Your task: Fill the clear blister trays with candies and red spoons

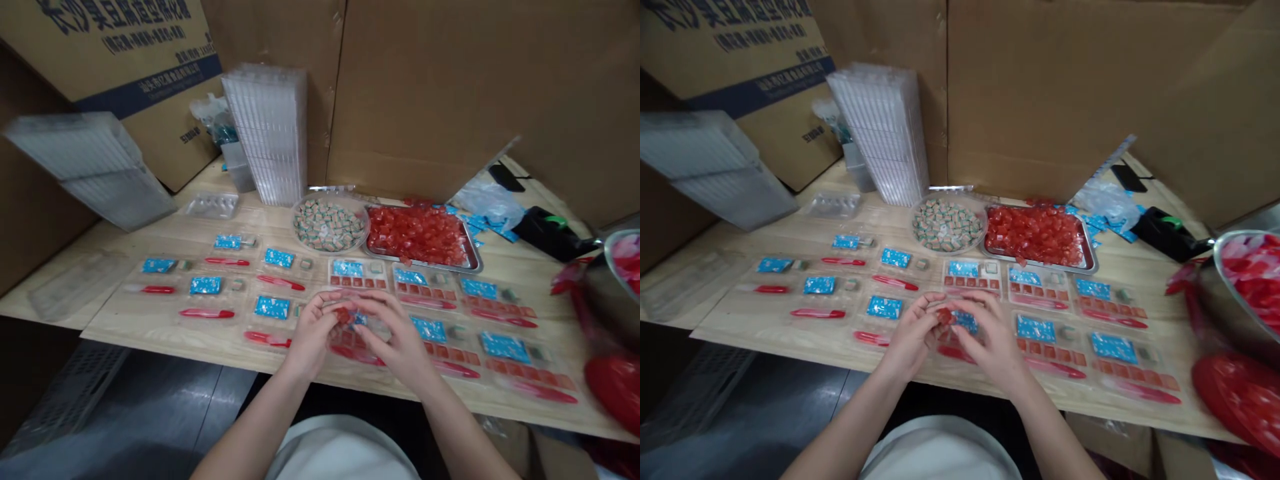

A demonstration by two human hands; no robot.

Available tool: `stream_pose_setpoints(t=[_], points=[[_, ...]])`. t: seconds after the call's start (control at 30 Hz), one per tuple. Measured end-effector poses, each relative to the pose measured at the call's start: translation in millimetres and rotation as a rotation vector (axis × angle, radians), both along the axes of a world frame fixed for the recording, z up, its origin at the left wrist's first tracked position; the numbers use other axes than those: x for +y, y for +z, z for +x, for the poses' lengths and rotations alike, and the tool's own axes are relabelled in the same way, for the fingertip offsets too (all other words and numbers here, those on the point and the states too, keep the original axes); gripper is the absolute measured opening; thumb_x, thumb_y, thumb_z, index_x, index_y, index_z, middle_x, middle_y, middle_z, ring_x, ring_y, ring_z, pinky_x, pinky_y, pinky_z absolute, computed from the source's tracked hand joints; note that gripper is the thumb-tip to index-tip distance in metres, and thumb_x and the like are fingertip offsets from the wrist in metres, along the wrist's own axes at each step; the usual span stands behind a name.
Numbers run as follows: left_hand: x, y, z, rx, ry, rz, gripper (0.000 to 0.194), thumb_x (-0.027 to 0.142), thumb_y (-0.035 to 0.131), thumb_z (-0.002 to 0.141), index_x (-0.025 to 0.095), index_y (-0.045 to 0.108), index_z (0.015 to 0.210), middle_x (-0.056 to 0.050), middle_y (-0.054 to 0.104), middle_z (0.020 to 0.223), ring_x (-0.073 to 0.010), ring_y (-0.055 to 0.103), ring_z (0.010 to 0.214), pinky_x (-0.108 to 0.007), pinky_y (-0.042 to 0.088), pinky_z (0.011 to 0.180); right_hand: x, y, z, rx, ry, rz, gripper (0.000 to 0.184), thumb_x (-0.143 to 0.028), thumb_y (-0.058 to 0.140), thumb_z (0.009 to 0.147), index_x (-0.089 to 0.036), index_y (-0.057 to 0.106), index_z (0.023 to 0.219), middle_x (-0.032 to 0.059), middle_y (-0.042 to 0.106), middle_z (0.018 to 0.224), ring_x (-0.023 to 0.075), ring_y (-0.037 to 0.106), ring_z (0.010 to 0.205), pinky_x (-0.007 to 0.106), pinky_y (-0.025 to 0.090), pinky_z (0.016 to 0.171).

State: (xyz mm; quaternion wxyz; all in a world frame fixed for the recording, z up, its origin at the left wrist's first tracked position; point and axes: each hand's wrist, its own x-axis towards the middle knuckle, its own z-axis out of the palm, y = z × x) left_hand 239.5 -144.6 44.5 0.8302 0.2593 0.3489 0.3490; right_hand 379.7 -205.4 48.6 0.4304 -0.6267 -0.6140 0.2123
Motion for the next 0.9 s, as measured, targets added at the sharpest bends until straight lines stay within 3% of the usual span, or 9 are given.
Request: stream_pose_setpoints(t=[0.13, 0.23, 0.3, 0.43, 0.53, 0.67, 0.9], points=[[-2.5, 1.4, -4.1, -0.013, -0.118, -0.095, 0.034, 0.016, 0.072, 0.069, 0.017, 0.052, 0.096, 0.002, 0.066, 0.071, -0.0059, 0.060, 0.058, -0.018, 0.048, 0.062, -7.8, -0.2, -0.6, -0.087, 0.096, 0.032, 0.024, -0.023, 0.058, 0.084, -0.026, 0.062, 0.107, 0.0071, 0.058, 0.111, 0.0198, 0.055, 0.106, 0.035, 0.046, 0.089], [-5.7, -6.5, -7.5, 0.071, -0.199, -0.037, 0.026, 0.024, 0.070, 0.073, 0.016, 0.051, 0.090, 0.002, 0.064, 0.065, -0.0065, 0.058, 0.056, -0.018, 0.046, 0.059, -9.0, -0.1, 2.0, -0.043, 0.132, -0.021, 0.016, -0.021, 0.058, 0.083, -0.024, 0.063, 0.099, 0.0053, 0.063, 0.102, 0.0180, 0.058, 0.098, 0.032, 0.048, 0.083], [-9.1, -14.0, -11.2, 0.205, -0.206, 0.136, 0.020, 0.030, 0.063, 0.079, 0.016, 0.052, 0.088, -0.001, 0.065, 0.069, -0.0102, 0.060, 0.061, -0.022, 0.047, 0.062, -5.2, -0.5, 5.0, -0.037, 0.119, -0.059, 0.015, -0.021, 0.057, 0.084, -0.024, 0.063, 0.097, 0.0040, 0.066, 0.097, 0.0171, 0.060, 0.093, 0.031, 0.049, 0.080], [-20.6, -25.4, -23.5, 0.732, -0.147, 0.861, 0.008, 0.024, 0.054, 0.085, 0.019, 0.058, 0.091, -0.005, 0.066, 0.090, -0.0192, 0.061, 0.087, -0.036, 0.046, 0.080, 15.1, -7.7, 10.3, -0.180, 0.026, -0.073, 0.015, -0.022, 0.056, 0.084, -0.023, 0.065, 0.097, 0.0038, 0.068, 0.094, 0.0190, 0.060, 0.090, 0.035, 0.047, 0.081], [-30.0, -31.0, -31.4, 0.926, -0.249, 1.266, 0.012, 0.014, 0.051, 0.086, 0.021, 0.060, 0.090, -0.003, 0.067, 0.094, -0.0209, 0.059, 0.097, -0.041, 0.040, 0.090, 33.4, -17.1, 10.0, -0.363, 0.055, -0.102, 0.015, -0.018, 0.057, 0.083, -0.021, 0.066, 0.095, 0.0050, 0.068, 0.093, 0.0212, 0.058, 0.092, 0.038, 0.045, 0.084], [-33.4, -40.1, -33.6, 0.999, -0.307, 1.445, 0.017, 0.010, 0.053, 0.085, 0.022, 0.061, 0.095, -0.001, 0.068, 0.100, -0.0193, 0.057, 0.107, -0.039, 0.038, 0.094, 46.0, -23.3, 3.9, -0.482, 0.095, -0.117, 0.015, -0.015, 0.058, 0.082, -0.019, 0.066, 0.093, 0.0055, 0.068, 0.092, 0.0218, 0.055, 0.091, 0.038, 0.044, 0.086], [-22.6, -52.0, -32.6, 0.967, -0.288, 1.533, 0.024, 0.011, 0.053, 0.086, 0.024, 0.061, 0.105, 0.000, 0.068, 0.095, -0.0161, 0.059, 0.097, -0.036, 0.040, 0.092, 48.7, -18.9, -5.2, -0.639, 0.146, -0.157, 0.008, -0.017, 0.061, 0.081, -0.018, 0.067, 0.086, 0.0068, 0.067, 0.086, 0.0235, 0.054, 0.092, 0.036, 0.043, 0.084]])
